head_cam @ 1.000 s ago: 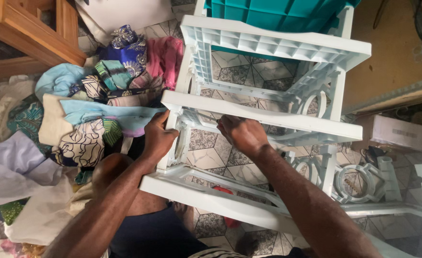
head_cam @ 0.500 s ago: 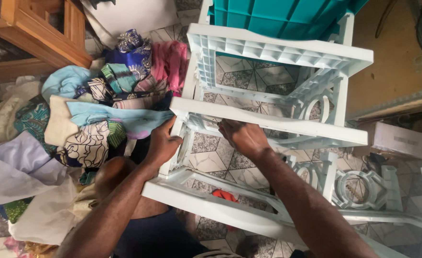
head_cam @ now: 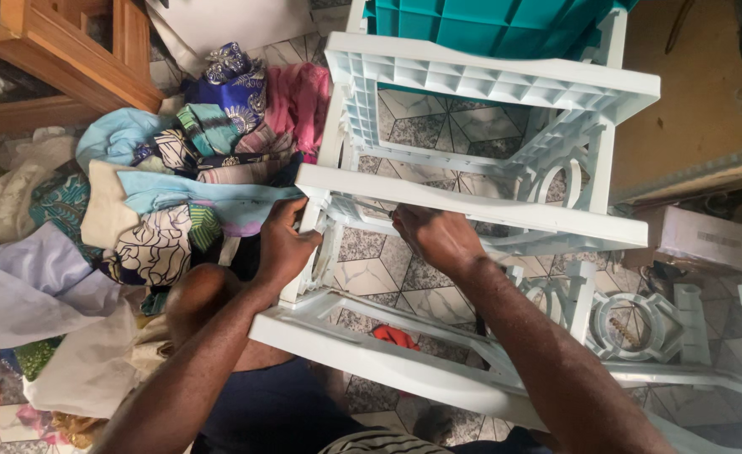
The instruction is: The person sits on the floor and uses a screwdriver to tighten screws on a white plastic frame. They manipulate the frame sections, aligning them and securing the joints with the tool.
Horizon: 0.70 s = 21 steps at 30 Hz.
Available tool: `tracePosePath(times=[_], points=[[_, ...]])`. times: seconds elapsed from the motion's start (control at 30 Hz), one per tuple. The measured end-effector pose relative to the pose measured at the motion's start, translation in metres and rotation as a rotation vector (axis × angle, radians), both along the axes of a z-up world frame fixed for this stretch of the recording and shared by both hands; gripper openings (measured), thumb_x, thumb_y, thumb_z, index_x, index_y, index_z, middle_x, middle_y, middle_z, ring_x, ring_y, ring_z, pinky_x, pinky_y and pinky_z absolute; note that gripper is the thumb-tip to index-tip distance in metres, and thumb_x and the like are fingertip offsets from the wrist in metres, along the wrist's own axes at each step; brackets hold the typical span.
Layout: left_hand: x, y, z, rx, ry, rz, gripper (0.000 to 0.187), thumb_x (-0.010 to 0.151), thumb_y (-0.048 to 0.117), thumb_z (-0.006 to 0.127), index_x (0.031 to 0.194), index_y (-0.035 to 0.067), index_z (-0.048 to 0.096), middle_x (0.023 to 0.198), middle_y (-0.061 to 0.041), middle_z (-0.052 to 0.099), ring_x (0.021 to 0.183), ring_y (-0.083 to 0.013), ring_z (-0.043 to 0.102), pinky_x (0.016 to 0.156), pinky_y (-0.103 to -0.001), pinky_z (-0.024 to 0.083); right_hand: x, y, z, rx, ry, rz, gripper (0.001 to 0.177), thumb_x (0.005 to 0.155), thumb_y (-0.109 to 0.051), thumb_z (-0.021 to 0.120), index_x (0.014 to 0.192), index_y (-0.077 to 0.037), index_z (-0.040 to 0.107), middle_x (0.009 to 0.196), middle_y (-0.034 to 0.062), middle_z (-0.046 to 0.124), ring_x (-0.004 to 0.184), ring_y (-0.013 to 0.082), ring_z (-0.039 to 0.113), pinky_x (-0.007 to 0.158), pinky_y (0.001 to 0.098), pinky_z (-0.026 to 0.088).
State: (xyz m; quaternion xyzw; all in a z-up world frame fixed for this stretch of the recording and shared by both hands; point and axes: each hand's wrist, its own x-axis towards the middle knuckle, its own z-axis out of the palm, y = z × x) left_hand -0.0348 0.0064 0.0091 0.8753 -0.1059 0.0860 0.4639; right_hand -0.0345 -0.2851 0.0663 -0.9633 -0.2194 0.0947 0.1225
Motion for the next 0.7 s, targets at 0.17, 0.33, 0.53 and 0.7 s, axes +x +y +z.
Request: tracePosePath(times=[0.17,0.33,0.53,0.7], points=[[-0.002,-0.002,0.001,-0.186,0.256,0.027,0.057,0.077,-0.006,0.071,0.132,-0.007,0.060,0.116,-0.016,0.076,0.101,-0.0155,0.074,0.083,-0.027,0.058,0.005,-0.004,-0.001,-0.144,0.299,-0.082,0.034,0.110,-0.032,0.041,0.133,-0.014,0.058,0.077,0.0114,0.068,0.046,0.0155,0.060,0.044,0.0345,0.059],[-0.002,0.000,0.005,-0.123,0.308,0.033,0.057,0.077,-0.006,0.071,0.133,-0.006,0.059,0.108,-0.015,0.078,0.093,-0.0138,0.074,0.079,-0.026,0.057,0.008,-0.015,-0.039,-0.271,0.205,-0.006,0.029,0.109,-0.022,0.044,0.128,-0.009,0.062,0.074,0.0098,0.068,0.044,0.0125,0.057,0.044,0.0310,0.059],[-0.003,0.003,0.009,-0.075,0.382,0.011,0.062,0.079,-0.006,0.070,0.139,-0.005,0.056,0.105,-0.016,0.079,0.092,-0.0144,0.074,0.079,-0.026,0.057,0.009,-0.013,-0.027,-0.088,0.255,-0.101,0.030,0.108,-0.028,0.048,0.123,-0.008,0.064,0.079,0.0130,0.070,0.045,0.0173,0.061,0.046,0.0332,0.059],[0.000,0.001,0.007,-0.041,0.196,-0.064,0.059,0.076,-0.007,0.073,0.132,-0.007,0.056,0.113,-0.019,0.073,0.098,-0.0213,0.074,0.082,-0.031,0.058,0.008,-0.012,-0.013,0.052,0.069,-0.020,0.028,0.104,-0.029,0.054,0.117,-0.010,0.068,0.087,0.0120,0.073,0.048,0.0200,0.065,0.048,0.0367,0.060]])
